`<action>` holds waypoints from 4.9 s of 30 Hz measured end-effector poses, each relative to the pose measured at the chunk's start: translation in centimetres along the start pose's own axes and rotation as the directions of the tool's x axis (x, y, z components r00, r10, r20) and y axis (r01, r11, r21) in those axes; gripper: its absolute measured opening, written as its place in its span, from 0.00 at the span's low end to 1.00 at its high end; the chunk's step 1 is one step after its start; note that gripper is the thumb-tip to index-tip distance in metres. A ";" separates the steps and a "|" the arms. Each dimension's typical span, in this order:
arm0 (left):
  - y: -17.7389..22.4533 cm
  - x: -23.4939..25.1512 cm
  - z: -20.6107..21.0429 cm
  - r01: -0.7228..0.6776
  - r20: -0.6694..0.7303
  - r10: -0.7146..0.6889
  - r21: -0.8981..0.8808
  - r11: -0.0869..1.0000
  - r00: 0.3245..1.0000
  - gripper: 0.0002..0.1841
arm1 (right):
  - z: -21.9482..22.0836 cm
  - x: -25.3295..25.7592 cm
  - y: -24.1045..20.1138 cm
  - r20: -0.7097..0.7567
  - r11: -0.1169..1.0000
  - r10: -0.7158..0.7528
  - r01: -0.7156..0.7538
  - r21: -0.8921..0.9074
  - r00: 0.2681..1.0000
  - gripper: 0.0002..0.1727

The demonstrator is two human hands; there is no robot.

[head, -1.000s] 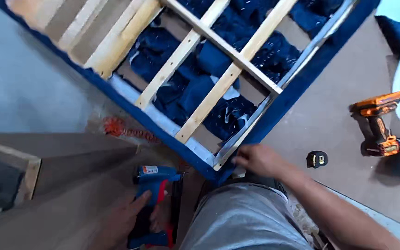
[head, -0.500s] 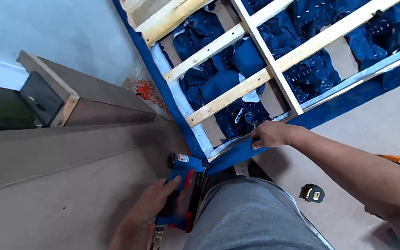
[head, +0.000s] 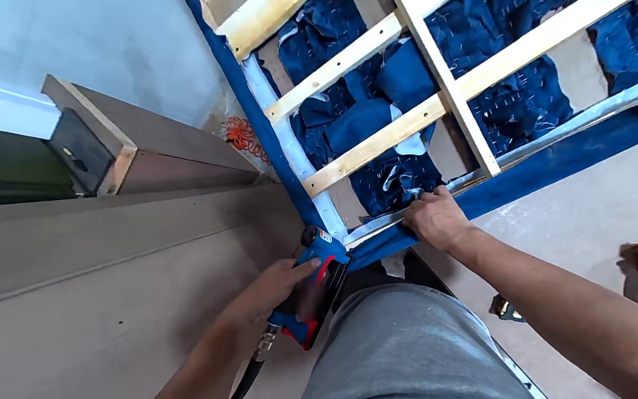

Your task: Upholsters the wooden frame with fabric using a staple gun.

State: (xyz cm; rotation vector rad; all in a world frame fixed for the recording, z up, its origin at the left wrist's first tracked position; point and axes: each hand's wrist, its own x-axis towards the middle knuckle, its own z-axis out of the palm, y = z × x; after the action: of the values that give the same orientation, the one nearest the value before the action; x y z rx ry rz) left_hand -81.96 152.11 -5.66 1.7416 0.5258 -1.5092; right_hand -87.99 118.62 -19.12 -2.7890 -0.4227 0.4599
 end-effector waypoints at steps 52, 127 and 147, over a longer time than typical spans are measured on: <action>13.1 10.7 11.1 -0.015 0.355 0.022 -0.022 1.000 0.935 0.25 | -3.1 -3.1 11.0 -0.025 0.983 -0.166 0.163 -0.087 0.986 0.16; 25.4 12.9 26.7 -0.084 0.330 0.098 -0.059 0.995 0.939 0.34 | -9.9 -12.5 34.5 0.074 0.956 0.276 -0.282 0.082 0.958 0.20; 32.9 18.0 34.2 -0.055 0.482 0.038 0.022 0.998 0.875 0.26 | -9.0 -12.4 38.2 -0.188 0.943 0.328 -0.307 0.132 0.926 0.18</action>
State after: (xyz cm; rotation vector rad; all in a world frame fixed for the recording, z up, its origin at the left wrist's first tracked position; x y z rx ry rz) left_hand -76.31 102.44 -14.47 1.3151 0.1964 -1.8438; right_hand -86.99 77.45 -19.80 -2.7750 0.1008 0.2425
